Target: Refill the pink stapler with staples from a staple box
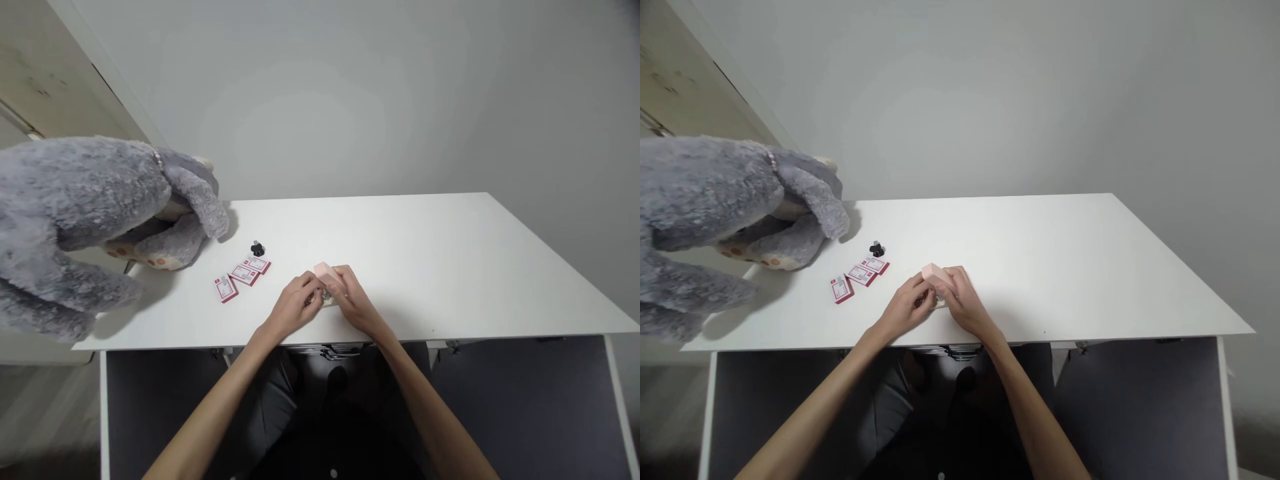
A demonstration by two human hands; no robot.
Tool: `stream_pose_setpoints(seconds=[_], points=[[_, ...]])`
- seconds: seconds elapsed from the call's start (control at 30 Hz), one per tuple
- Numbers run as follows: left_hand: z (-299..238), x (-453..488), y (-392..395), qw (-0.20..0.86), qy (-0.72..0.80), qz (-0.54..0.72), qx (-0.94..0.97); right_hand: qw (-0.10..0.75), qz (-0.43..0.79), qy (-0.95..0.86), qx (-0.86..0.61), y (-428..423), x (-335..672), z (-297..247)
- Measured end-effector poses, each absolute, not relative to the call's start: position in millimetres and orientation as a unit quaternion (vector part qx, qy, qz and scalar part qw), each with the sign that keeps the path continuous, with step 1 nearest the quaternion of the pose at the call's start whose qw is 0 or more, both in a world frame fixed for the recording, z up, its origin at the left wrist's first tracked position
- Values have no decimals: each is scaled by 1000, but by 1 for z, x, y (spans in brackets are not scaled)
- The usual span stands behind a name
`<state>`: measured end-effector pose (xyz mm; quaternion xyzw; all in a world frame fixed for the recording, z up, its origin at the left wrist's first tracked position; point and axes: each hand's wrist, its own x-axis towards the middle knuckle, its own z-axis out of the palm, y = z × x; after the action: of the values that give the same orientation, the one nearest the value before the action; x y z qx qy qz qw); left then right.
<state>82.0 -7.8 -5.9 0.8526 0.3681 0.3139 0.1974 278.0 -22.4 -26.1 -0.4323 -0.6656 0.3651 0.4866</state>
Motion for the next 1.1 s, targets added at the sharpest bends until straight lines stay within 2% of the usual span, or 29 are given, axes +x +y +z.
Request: stream_pose_setpoints(seconds=[0.23,0.4,0.5,0.57,0.67,0.77,0.9,1.1], points=[[-12,88,-4,76,372,318,869,482,368,-673,-423,-23,278,-24],[-10,90,-3,87,382,345,853,480,384,-670,-417,-23,278,-24],[-6,90,-3,183,403,400,802,475,389,-671,-417,-23,279,-23],[-3,89,-1,294,423,459,724,474,384,-671,-421,-23,279,-23],[2,81,4,491,425,553,522,469,384,-670,-430,-23,279,-23],[7,67,7,615,386,607,323,461,382,-673,-434,-24,279,-21],[15,48,-1,686,332,615,203,456,381,-674,-439,-26,278,-18],[22,44,-14,672,383,595,219,447,373,-678,-448,-27,277,-14]])
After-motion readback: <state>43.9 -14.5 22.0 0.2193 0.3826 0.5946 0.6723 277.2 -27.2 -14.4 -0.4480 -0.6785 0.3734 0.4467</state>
